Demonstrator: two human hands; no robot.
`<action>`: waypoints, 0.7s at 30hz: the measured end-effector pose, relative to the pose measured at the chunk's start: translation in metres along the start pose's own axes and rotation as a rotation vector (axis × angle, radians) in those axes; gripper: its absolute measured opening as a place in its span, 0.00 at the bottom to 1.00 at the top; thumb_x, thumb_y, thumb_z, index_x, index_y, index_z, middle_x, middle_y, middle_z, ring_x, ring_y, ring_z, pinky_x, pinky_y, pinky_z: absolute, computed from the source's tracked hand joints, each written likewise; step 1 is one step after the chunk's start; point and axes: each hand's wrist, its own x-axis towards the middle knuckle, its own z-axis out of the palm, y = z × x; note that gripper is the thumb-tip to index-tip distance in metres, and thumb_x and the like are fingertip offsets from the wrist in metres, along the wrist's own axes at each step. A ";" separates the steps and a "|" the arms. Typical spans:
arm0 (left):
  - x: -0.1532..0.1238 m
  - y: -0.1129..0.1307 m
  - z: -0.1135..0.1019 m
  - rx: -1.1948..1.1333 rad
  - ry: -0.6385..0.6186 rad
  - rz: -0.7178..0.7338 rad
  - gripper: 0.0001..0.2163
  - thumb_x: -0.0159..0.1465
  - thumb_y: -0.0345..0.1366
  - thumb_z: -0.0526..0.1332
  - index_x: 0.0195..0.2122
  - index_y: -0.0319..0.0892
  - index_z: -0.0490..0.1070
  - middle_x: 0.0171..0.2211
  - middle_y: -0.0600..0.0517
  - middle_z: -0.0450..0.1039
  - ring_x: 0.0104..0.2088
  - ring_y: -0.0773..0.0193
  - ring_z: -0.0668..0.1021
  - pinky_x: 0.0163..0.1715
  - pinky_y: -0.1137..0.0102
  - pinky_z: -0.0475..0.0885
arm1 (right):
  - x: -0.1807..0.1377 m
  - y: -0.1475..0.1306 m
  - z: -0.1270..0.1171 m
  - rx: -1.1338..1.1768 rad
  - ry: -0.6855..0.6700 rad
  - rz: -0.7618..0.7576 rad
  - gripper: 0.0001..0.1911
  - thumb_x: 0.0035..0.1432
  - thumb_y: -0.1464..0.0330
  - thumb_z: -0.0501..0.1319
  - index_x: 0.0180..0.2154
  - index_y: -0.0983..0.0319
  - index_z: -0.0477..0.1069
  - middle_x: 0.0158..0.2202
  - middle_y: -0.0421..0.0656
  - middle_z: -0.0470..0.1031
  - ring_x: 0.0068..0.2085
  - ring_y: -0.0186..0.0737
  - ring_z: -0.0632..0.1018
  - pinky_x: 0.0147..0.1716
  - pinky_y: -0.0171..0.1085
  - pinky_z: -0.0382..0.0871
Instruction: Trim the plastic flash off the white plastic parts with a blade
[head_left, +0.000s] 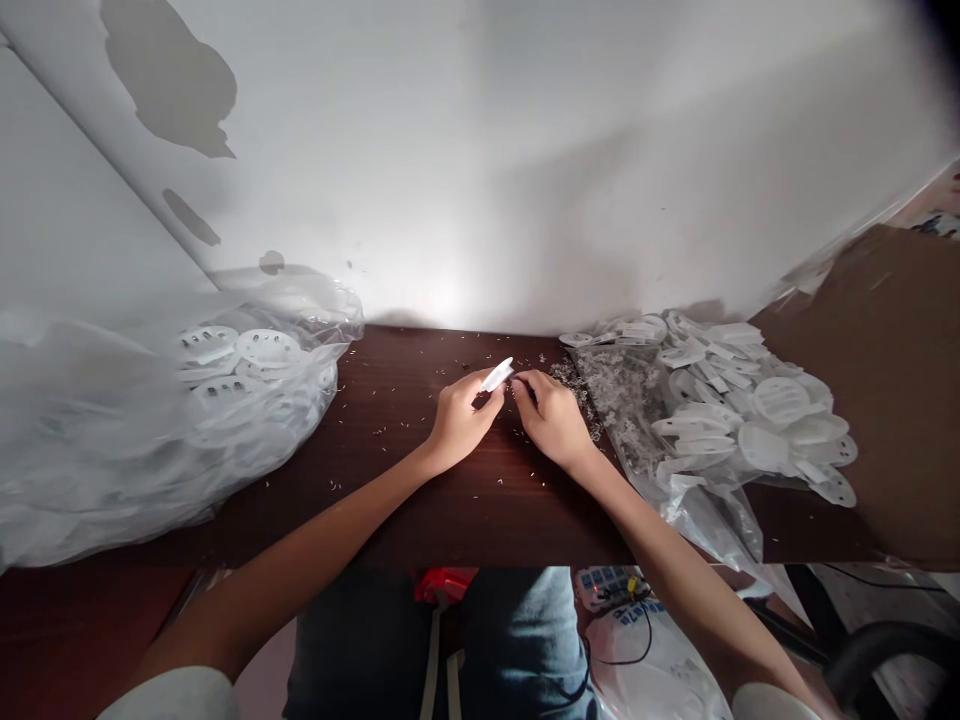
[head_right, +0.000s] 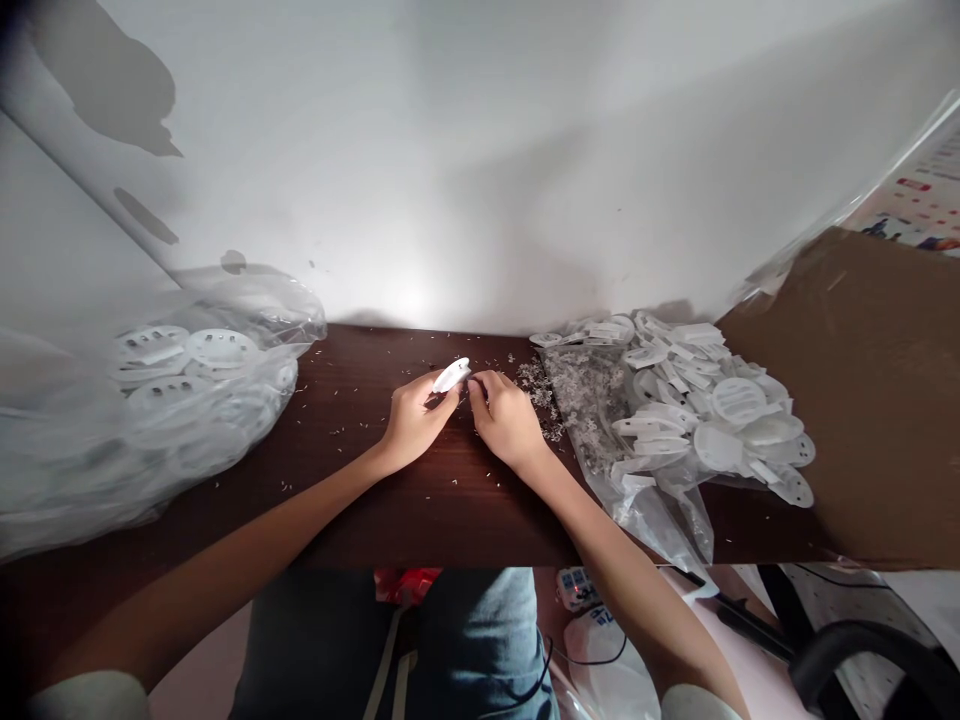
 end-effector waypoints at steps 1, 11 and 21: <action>0.000 0.000 0.000 0.008 0.003 0.011 0.11 0.70 0.32 0.63 0.51 0.43 0.81 0.47 0.46 0.84 0.44 0.59 0.85 0.47 0.65 0.79 | 0.000 0.000 0.000 -0.004 -0.002 0.000 0.12 0.75 0.64 0.53 0.45 0.59 0.74 0.43 0.49 0.81 0.44 0.48 0.81 0.46 0.43 0.71; -0.005 0.000 0.003 0.119 -0.009 0.098 0.11 0.71 0.31 0.61 0.52 0.43 0.79 0.48 0.46 0.83 0.46 0.59 0.84 0.50 0.65 0.77 | -0.001 -0.006 0.012 -0.065 0.017 0.022 0.16 0.76 0.66 0.49 0.42 0.60 0.74 0.41 0.50 0.79 0.41 0.47 0.79 0.43 0.42 0.70; 0.006 -0.015 0.003 -0.479 0.047 -0.449 0.15 0.62 0.42 0.71 0.45 0.38 0.80 0.40 0.43 0.84 0.38 0.58 0.85 0.39 0.66 0.79 | 0.004 0.002 -0.002 0.202 0.028 0.120 0.16 0.73 0.59 0.53 0.42 0.60 0.76 0.35 0.44 0.80 0.35 0.42 0.78 0.39 0.39 0.68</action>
